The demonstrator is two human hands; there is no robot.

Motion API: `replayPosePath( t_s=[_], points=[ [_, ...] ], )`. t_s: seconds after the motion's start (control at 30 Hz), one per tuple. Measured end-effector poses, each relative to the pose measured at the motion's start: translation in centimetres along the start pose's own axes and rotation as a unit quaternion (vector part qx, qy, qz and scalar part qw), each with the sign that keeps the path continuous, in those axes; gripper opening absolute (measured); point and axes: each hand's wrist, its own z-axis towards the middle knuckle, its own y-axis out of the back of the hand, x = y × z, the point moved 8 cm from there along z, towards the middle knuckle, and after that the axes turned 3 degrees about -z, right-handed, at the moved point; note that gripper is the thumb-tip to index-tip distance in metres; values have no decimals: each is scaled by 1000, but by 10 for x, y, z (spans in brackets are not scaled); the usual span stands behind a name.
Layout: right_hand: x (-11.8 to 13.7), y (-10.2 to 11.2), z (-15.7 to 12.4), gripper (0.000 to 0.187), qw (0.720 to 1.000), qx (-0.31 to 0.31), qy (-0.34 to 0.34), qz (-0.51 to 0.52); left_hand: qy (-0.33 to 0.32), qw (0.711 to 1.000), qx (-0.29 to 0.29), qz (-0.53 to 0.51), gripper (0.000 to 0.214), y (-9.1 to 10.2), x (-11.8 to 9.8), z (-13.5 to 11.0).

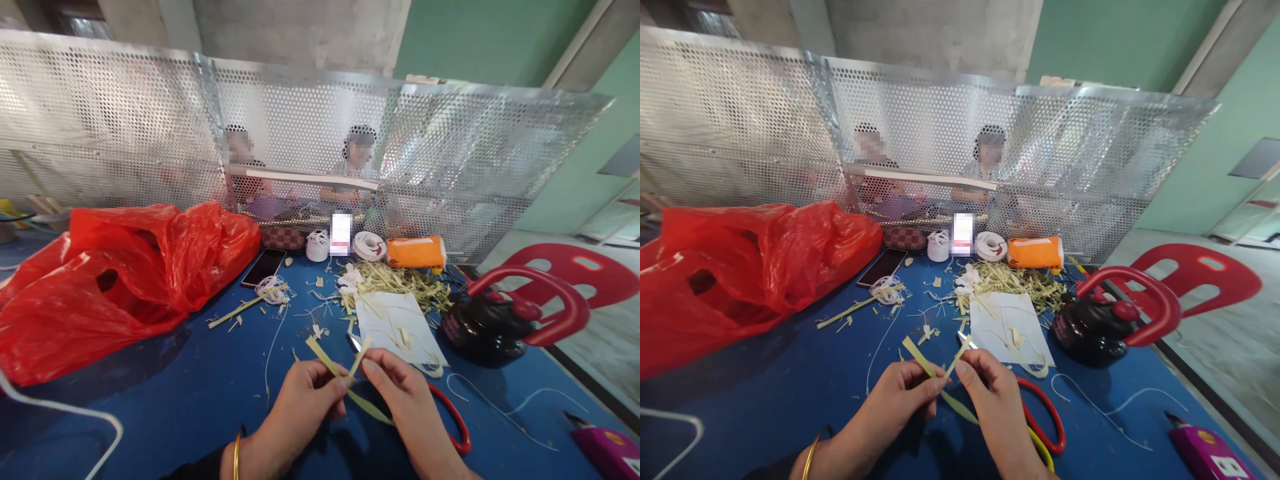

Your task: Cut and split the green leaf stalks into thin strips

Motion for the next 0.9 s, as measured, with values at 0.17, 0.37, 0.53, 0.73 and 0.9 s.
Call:
replayPosePath(
  t_s=[0.17,0.37,0.53,0.73,0.9],
  points=[
    [-5,-5,1,26,1000,9,-25,3,4,998,40,53,26,-5,8,-1],
    [-11,-2,3,27,1000,-1,-1,-31,8,997,59,47,30,-8,14,2],
    [-22,2,5,28,998,-61,1,5,11,997,64,33,32,-10,17,5],
    [-4,25,-3,40,960,-212,147,-110,30,996,59,66,25,-4,27,9],
    [9,14,-11,26,913,-190,298,-205,16,995,90,47,26,-5,25,9]
  ],
)
